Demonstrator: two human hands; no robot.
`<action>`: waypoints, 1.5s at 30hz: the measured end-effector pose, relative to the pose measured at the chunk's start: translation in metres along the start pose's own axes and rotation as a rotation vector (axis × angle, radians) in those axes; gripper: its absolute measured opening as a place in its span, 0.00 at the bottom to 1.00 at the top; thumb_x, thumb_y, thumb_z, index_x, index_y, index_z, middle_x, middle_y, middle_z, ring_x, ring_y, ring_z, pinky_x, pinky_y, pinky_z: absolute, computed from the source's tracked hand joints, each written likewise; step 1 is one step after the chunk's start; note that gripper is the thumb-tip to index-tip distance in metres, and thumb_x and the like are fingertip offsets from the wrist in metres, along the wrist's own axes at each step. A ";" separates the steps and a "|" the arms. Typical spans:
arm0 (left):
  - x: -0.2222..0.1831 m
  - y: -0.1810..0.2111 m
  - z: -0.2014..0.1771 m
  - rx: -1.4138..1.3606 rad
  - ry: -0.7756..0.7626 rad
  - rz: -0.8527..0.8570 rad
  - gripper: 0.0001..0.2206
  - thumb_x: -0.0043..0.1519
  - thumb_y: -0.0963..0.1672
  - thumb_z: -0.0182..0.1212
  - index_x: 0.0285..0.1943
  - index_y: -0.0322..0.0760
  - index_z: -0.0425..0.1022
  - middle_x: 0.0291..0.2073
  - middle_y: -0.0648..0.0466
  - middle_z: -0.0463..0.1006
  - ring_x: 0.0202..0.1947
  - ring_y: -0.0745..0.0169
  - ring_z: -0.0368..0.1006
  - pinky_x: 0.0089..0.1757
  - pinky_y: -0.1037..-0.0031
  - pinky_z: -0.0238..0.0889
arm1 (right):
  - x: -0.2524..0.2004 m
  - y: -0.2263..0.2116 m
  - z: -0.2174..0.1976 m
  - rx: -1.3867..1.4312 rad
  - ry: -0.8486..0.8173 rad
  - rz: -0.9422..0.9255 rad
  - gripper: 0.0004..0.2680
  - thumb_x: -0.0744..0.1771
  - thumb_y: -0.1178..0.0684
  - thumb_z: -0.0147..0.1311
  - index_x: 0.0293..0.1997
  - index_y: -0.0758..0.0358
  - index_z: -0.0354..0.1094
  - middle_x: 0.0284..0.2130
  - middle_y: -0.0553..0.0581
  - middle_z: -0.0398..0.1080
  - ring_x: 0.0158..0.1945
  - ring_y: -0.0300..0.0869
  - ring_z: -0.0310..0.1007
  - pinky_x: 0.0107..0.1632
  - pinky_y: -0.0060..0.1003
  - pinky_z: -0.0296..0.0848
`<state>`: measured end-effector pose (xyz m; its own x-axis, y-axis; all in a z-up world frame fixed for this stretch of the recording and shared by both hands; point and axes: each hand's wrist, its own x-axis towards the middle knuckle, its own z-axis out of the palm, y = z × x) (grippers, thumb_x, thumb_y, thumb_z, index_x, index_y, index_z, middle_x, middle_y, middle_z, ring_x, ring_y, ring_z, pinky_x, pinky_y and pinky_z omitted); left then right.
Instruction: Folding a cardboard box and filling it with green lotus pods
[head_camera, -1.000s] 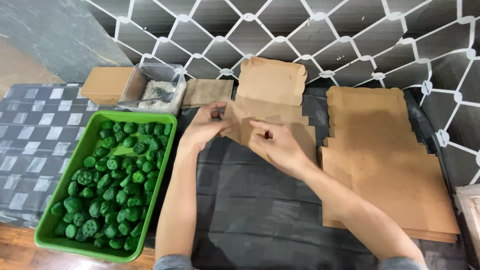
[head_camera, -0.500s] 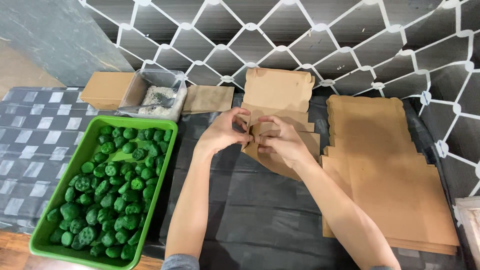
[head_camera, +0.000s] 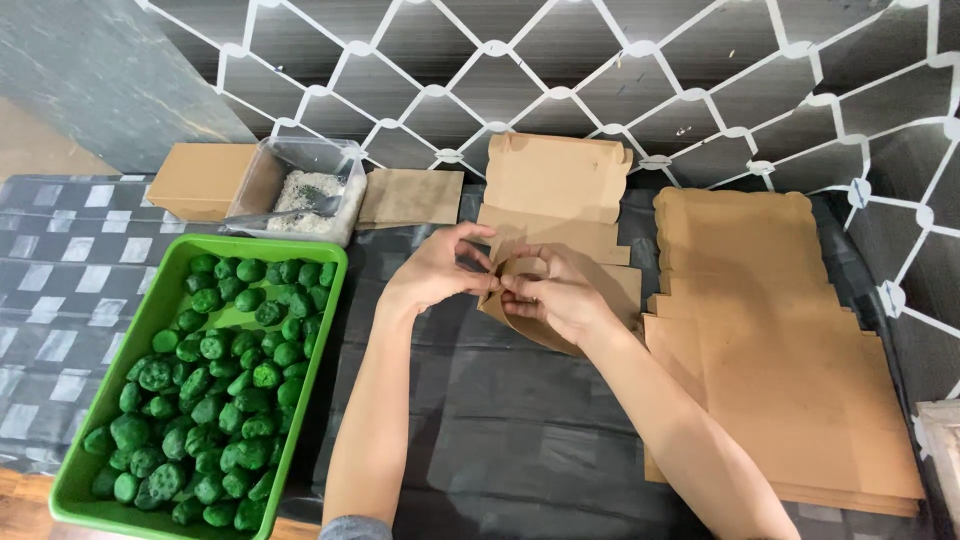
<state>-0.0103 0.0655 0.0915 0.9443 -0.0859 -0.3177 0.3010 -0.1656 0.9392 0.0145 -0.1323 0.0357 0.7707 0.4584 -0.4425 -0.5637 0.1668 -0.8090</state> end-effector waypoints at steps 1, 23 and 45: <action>-0.001 0.001 0.000 -0.002 -0.001 -0.004 0.36 0.46 0.34 0.75 0.68 0.27 0.68 0.39 0.34 0.78 0.35 0.48 0.81 0.35 0.67 0.80 | -0.001 0.001 0.001 0.001 0.001 0.005 0.22 0.64 0.62 0.63 0.64 0.58 0.57 0.33 0.63 0.72 0.36 0.47 0.79 0.42 0.44 0.84; 0.008 -0.016 -0.004 -0.046 -0.055 0.052 0.21 0.54 0.34 0.69 0.58 0.20 0.74 0.38 0.31 0.80 0.35 0.47 0.80 0.38 0.64 0.80 | 0.008 0.016 0.001 -0.001 0.059 -0.059 0.16 0.65 0.59 0.65 0.55 0.63 0.62 0.33 0.62 0.70 0.34 0.49 0.78 0.38 0.46 0.85; 0.015 -0.025 -0.005 -0.066 -0.083 0.026 0.29 0.49 0.38 0.79 0.60 0.25 0.73 0.35 0.38 0.75 0.35 0.47 0.80 0.39 0.61 0.82 | -0.009 0.004 0.015 -0.167 0.064 -0.108 0.08 0.65 0.66 0.60 0.48 0.70 0.72 0.38 0.58 0.69 0.40 0.45 0.77 0.44 0.42 0.84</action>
<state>-0.0034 0.0737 0.0643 0.9383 -0.1709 -0.3006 0.2875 -0.0970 0.9528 0.0005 -0.1232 0.0423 0.8441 0.3887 -0.3693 -0.4239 0.0621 -0.9036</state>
